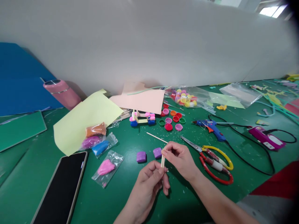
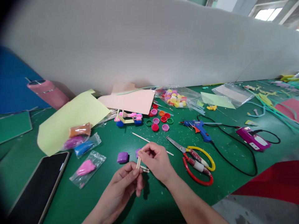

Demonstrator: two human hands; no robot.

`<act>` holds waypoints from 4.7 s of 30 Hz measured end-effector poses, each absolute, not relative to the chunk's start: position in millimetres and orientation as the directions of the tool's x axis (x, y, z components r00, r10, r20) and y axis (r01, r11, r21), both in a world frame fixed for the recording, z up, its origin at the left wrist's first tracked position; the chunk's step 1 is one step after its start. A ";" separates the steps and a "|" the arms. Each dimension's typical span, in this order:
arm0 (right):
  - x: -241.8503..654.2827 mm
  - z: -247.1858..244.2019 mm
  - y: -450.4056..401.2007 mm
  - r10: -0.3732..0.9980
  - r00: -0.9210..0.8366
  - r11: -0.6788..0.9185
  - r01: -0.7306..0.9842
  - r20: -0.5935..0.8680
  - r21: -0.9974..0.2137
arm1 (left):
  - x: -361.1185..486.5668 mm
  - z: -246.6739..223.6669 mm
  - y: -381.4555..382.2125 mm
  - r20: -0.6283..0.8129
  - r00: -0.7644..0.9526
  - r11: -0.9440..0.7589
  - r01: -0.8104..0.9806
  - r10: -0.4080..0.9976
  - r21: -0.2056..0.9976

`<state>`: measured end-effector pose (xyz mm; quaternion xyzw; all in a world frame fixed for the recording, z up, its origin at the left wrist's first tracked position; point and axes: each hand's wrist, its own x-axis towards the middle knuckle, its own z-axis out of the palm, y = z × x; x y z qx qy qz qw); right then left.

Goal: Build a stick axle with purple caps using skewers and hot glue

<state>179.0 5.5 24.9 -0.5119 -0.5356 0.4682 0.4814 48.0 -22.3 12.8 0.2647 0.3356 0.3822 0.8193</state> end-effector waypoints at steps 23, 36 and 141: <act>183.1 17.3 -4.1 0.925 -0.371 0.345 0.732 0.081 -0.588 | 29.8 8.6 -13.2 -0.136 -0.005 0.129 -0.284 0.991 0.950; 278.0 11.8 -39.8 0.993 0.112 -0.064 0.790 0.041 -0.610 | 35.3 14.8 -13.8 -0.218 0.014 0.209 -0.350 0.976 0.913; 186.0 1.8 -20.7 0.882 -0.470 0.364 0.700 -0.013 -0.615 | -28.1 -3.6 -43.9 0.492 0.389 -0.588 0.728 0.779 0.354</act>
